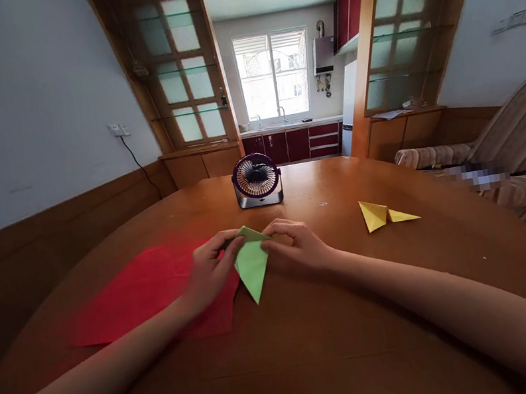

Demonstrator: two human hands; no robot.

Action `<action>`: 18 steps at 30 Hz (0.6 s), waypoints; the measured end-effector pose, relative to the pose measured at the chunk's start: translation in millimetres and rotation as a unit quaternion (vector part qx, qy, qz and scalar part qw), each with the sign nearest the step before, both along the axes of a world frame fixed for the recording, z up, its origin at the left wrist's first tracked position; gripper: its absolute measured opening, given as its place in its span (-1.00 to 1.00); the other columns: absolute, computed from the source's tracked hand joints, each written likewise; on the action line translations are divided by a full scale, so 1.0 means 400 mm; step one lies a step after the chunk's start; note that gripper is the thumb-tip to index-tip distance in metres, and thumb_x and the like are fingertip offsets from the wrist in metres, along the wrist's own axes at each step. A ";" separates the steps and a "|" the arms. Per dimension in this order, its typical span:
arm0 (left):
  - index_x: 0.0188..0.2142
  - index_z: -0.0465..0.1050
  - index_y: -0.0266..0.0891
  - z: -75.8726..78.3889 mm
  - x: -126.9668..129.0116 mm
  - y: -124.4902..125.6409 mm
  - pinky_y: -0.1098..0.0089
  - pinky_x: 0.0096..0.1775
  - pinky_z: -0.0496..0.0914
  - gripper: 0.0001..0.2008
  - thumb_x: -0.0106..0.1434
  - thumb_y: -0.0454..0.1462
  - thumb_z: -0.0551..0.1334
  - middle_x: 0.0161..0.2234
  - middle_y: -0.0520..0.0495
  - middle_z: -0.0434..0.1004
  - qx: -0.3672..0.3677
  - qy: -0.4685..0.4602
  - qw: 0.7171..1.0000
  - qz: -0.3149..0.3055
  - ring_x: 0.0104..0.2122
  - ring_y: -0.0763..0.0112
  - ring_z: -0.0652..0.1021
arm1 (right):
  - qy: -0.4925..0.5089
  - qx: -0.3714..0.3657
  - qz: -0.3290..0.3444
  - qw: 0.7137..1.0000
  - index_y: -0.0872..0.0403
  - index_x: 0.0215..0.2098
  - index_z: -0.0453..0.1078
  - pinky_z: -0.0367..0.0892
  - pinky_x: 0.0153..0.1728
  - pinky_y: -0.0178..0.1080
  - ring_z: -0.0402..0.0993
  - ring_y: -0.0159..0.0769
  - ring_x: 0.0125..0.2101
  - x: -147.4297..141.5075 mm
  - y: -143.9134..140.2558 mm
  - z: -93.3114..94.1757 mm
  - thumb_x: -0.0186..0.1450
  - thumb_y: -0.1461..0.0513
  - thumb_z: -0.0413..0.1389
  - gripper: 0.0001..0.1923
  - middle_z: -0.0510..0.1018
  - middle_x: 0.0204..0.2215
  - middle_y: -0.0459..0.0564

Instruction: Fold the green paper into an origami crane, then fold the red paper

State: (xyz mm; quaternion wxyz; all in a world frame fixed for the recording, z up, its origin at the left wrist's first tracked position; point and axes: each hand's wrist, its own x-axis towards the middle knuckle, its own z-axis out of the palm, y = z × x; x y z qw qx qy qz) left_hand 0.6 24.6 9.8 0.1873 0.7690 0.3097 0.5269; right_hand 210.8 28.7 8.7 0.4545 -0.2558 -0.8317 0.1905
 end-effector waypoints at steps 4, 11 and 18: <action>-0.17 0.50 -0.23 -0.003 0.009 0.006 0.41 -0.28 0.46 -0.71 0.18 -0.12 0.32 -0.26 -0.06 0.60 -0.075 -0.099 0.991 -0.043 -0.30 0.37 0.56 | 0.103 -0.066 -0.020 0.992 0.04 -0.30 0.49 0.39 -0.29 -0.23 0.45 -0.34 -0.35 -0.016 -0.010 0.009 0.30 0.10 0.16 -0.81 0.55 -0.38 -0.06; -0.35 0.54 -0.32 0.009 0.018 0.020 0.39 -0.38 0.46 -0.65 0.02 -0.07 0.42 -0.43 -0.08 0.59 -0.280 -0.194 0.932 -0.123 -0.46 0.39 0.56 | 0.190 -0.215 0.003 0.958 0.08 -0.31 0.40 0.35 -0.53 -0.29 0.38 -0.43 -0.59 -0.032 -0.004 -0.001 0.23 0.05 0.21 -0.74 0.47 -0.54 -0.13; -0.27 0.60 -0.37 -0.017 0.016 0.034 0.53 -0.50 0.38 -0.59 0.01 -0.07 0.43 -0.39 -0.14 0.60 -0.352 -0.218 0.900 -0.138 -0.46 0.46 0.54 | 0.213 -0.198 -0.018 0.957 0.01 -0.19 0.24 0.28 -0.58 -0.33 0.32 -0.46 -0.61 -0.025 0.020 -0.027 0.20 0.08 0.24 -0.67 0.35 -0.57 -0.24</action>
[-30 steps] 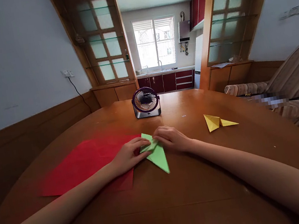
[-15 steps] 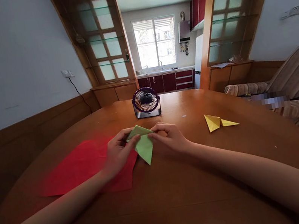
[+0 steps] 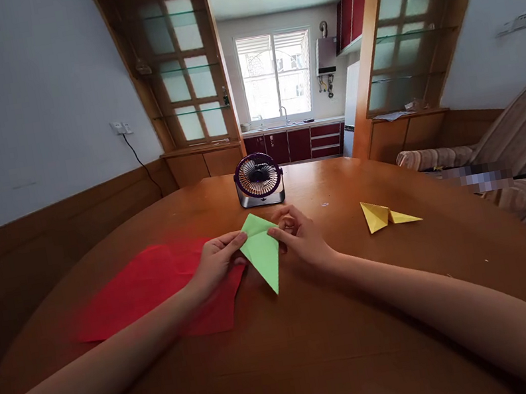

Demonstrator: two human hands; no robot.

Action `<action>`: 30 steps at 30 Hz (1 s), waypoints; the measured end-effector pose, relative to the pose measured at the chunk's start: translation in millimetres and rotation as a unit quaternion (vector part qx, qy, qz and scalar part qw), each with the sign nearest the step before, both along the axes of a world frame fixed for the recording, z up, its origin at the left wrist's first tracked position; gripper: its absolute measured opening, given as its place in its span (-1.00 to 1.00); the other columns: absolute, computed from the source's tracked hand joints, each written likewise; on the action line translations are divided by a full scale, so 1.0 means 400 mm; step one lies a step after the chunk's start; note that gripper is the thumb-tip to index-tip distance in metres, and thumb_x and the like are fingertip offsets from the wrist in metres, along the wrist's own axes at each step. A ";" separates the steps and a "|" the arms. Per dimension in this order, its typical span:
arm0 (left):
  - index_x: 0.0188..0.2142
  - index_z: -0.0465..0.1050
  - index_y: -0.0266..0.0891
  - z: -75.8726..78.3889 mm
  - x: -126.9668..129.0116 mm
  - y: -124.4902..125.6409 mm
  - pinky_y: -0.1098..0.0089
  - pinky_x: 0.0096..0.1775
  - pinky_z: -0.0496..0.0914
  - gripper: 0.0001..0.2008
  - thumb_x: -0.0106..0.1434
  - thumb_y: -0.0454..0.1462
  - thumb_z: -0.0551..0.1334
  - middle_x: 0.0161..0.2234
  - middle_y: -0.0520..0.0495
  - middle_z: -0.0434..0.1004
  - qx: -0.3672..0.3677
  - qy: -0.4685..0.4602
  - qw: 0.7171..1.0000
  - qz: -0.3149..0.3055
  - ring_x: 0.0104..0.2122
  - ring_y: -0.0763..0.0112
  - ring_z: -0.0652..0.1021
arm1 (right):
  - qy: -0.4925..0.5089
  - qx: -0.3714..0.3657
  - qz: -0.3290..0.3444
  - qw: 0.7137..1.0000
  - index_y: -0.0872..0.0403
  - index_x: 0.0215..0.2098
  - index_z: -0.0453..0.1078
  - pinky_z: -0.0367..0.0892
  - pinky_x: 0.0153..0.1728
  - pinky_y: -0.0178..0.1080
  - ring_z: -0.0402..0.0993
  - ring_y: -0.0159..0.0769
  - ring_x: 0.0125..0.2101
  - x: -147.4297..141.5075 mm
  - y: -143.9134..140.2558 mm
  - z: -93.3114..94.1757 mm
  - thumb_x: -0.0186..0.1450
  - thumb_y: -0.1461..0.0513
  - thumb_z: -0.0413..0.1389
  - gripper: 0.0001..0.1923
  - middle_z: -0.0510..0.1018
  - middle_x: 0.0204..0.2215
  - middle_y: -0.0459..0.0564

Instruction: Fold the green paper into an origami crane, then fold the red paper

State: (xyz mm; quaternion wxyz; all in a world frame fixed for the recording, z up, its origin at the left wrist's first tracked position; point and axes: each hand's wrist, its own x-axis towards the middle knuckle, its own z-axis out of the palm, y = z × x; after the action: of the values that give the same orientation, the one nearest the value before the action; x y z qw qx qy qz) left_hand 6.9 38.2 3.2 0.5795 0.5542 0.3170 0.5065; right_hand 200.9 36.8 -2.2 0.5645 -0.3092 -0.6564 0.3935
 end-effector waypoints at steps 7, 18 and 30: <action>-0.18 0.54 -0.36 -0.008 0.013 -0.028 0.45 -0.33 0.50 -0.55 -0.10 -0.28 0.51 -0.29 -0.18 0.63 -0.079 -0.017 0.996 -0.039 -0.37 0.37 0.61 | 0.017 -0.030 -0.027 0.999 0.03 -0.23 0.35 0.29 -0.46 -0.30 0.38 -0.42 -0.47 0.003 0.013 -0.023 0.12 0.15 0.30 -0.69 0.41 -0.45 -0.15; 0.29 0.08 -0.04 -0.024 0.001 0.003 0.33 -0.29 0.54 -0.12 0.02 -0.31 0.42 0.01 -0.19 0.45 0.093 0.002 0.994 0.053 -0.21 0.25 0.60 | 0.020 -0.203 0.131 0.970 0.15 -0.37 0.43 0.32 -0.44 -0.27 0.40 -0.40 -0.52 0.003 0.008 -0.028 0.10 0.05 0.31 -0.67 0.50 -0.51 -0.06; 0.18 0.30 -0.21 -0.026 -0.001 -0.002 0.11 0.08 0.36 -0.29 0.04 -0.16 0.41 0.20 -0.27 0.31 0.116 0.122 0.986 -0.017 0.16 0.05 0.38 | 0.035 -0.217 0.046 0.975 0.08 -0.51 0.26 0.00 -0.58 -0.35 0.13 -0.50 -0.64 -0.006 0.003 -0.032 0.03 -0.14 0.28 -0.50 0.33 -0.63 -0.20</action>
State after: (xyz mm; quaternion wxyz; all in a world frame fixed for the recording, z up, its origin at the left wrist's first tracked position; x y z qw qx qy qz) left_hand 6.4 37.2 -7.0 0.4773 0.6804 0.3147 0.4586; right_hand 198.5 37.8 -15.0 0.4883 -0.3798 -0.5486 0.5625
